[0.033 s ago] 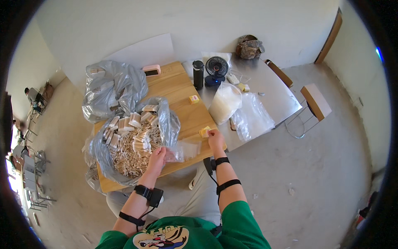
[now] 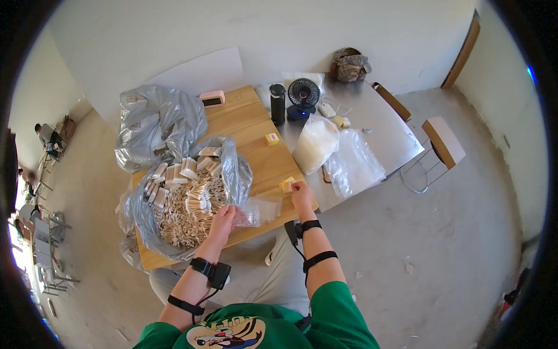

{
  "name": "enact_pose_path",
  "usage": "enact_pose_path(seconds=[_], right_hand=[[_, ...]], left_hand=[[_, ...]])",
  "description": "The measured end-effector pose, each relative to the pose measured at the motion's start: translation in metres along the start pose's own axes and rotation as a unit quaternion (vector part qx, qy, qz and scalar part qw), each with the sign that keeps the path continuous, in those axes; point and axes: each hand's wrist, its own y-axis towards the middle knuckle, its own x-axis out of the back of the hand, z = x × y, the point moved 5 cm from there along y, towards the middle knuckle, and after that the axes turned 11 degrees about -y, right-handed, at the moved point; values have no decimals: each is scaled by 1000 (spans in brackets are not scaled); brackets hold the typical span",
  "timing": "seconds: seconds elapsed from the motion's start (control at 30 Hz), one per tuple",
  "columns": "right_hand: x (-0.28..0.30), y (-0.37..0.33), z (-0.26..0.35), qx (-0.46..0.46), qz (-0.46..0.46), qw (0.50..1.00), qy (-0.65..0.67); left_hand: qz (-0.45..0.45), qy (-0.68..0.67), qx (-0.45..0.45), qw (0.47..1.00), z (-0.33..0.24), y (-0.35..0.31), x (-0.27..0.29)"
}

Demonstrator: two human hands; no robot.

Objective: Sorting and bagging small packaged items into different piles on a table.

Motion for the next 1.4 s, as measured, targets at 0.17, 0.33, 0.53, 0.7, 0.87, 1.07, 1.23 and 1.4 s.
enact_pose_path(seconds=[0.17,0.33,0.53,0.7,0.87,1.07,1.23,1.4], right_hand=[[13,-14,20,28,6,997,-73],[17,-62,74,223,-14,975,-9],[-37,-101,97,269,92,959,6],[-53,-115,101,298,79,939,-149],[-48,-118,110,268,91,925,-251],[-60,-123,118,289,104,903,-300],[-62,-121,118,281,124,891,-334],[-69,-121,119,282,137,878,-362]], left_hand=[[-26,127,-18,991,36,42,-1],[-14,62,10,998,47,53,-30],[-97,351,-151,919,31,57,-22],[23,223,-202,953,-24,9,-27],[-179,242,-267,916,-99,-9,54],[-362,488,-318,728,-144,-8,194],[-329,575,-224,715,-140,7,204],[-373,553,-214,713,-138,10,216]])
